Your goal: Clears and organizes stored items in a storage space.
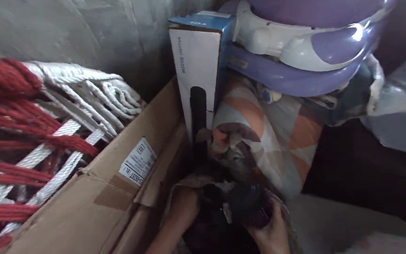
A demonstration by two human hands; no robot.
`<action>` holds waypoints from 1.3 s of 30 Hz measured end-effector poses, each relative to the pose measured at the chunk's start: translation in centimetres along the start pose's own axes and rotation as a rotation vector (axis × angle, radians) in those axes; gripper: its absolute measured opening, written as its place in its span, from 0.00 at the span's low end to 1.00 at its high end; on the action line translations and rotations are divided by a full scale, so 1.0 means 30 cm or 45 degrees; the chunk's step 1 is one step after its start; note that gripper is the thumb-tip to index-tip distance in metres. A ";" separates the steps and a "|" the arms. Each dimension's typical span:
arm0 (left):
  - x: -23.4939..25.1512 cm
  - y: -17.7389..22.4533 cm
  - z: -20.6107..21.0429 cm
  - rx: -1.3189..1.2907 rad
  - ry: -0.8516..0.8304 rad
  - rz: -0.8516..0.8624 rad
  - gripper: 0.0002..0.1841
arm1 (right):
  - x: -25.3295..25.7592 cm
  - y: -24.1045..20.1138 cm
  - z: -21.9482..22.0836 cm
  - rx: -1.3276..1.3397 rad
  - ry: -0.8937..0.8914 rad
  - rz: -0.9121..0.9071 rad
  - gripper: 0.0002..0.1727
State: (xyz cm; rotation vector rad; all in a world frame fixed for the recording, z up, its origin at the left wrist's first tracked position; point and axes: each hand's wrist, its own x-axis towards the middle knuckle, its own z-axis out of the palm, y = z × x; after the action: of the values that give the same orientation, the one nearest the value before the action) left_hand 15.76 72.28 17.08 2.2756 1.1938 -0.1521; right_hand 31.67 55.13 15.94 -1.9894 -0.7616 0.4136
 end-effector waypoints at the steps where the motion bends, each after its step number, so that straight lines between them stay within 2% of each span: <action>1: -0.046 0.013 -0.015 -0.061 -0.089 0.015 0.16 | 0.007 0.006 -0.005 0.000 -0.004 0.007 0.60; 4: -0.201 0.029 0.021 0.001 -0.517 0.029 0.14 | 0.022 0.014 -0.007 -0.029 -0.057 0.038 0.59; 6: -0.286 -0.001 0.077 0.012 -0.661 0.045 0.18 | 0.021 0.016 0.007 -0.058 -0.137 0.042 0.59; 7: -0.315 -0.026 0.095 -0.045 -0.639 0.052 0.18 | 0.018 0.019 0.016 -0.072 -0.189 0.033 0.59; 9: -0.364 -0.072 0.109 -0.239 -0.417 0.063 0.17 | 0.010 0.024 0.030 -0.154 -0.298 0.002 0.58; 13: -0.458 -0.092 0.127 -0.437 0.345 0.032 0.13 | 0.001 -0.004 0.045 -0.363 -0.447 -0.094 0.58; 15: -0.508 -0.088 0.128 -0.426 0.605 -0.095 0.11 | 0.000 -0.028 0.048 -0.357 -0.498 -0.135 0.59; 16: -0.540 -0.086 0.117 -0.421 0.610 -0.208 0.12 | -0.006 -0.040 0.047 -0.329 -0.524 -0.131 0.61; 17: -0.573 -0.087 0.097 -0.415 0.505 -0.346 0.13 | -0.013 -0.049 0.046 -0.291 -0.533 -0.124 0.62; 19: -0.626 -0.100 0.071 -0.360 0.151 -0.574 0.16 | -0.015 -0.053 0.050 -0.170 -0.489 -0.127 0.65; 20: -0.646 -0.111 0.084 -0.316 0.008 -0.625 0.19 | -0.015 -0.050 0.057 -0.129 -0.444 -0.114 0.65; 22: -0.673 -0.110 0.144 -0.257 -0.118 -0.649 0.26 | -0.015 -0.033 0.090 -0.142 -0.330 -0.095 0.64; 25: -0.670 -0.065 0.259 -0.141 -0.059 -0.624 0.39 | 0.004 0.015 0.144 -0.224 -0.358 -0.156 0.59; 27: -0.664 -0.059 0.339 -0.078 0.015 -0.611 0.45 | -0.018 0.019 0.162 -0.091 -0.340 -0.209 0.54; 29: -0.670 -0.085 0.388 -0.144 0.180 -0.647 0.52 | -0.097 -0.035 0.152 0.035 -0.247 -0.318 0.54; 30: -0.680 -0.105 0.403 -0.214 0.285 -0.687 0.55 | -0.158 -0.059 0.139 0.080 -0.189 -0.465 0.50; 32: -0.701 -0.149 0.425 -0.370 0.411 -0.800 0.60 | -0.328 -0.079 0.114 0.135 -0.166 -0.746 0.33; 34: -0.722 -0.176 0.448 -0.502 0.399 -0.892 0.59 | -0.504 -0.018 0.121 0.120 -0.359 -0.895 0.21; 35: -0.728 -0.174 0.449 -0.535 0.374 -0.923 0.57 | -0.565 0.030 0.134 0.046 -0.481 -0.900 0.23; 36: -0.730 -0.165 0.448 -0.548 0.363 -0.941 0.55 | -0.601 0.080 0.151 -0.056 -0.585 -0.852 0.30; 38: -0.733 -0.142 0.455 -0.599 0.378 -0.957 0.53 | -0.608 0.164 0.174 -0.267 -0.870 -0.577 0.55; 39: -0.735 -0.134 0.464 -0.621 0.403 -0.958 0.52 | -0.596 0.200 0.189 -0.323 -0.973 -0.466 0.65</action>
State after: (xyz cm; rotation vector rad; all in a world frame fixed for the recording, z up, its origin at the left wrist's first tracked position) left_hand 1.57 50.81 11.35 1.3822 1.9571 0.2113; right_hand 17.14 44.79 7.60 -1.8438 -1.6914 0.9077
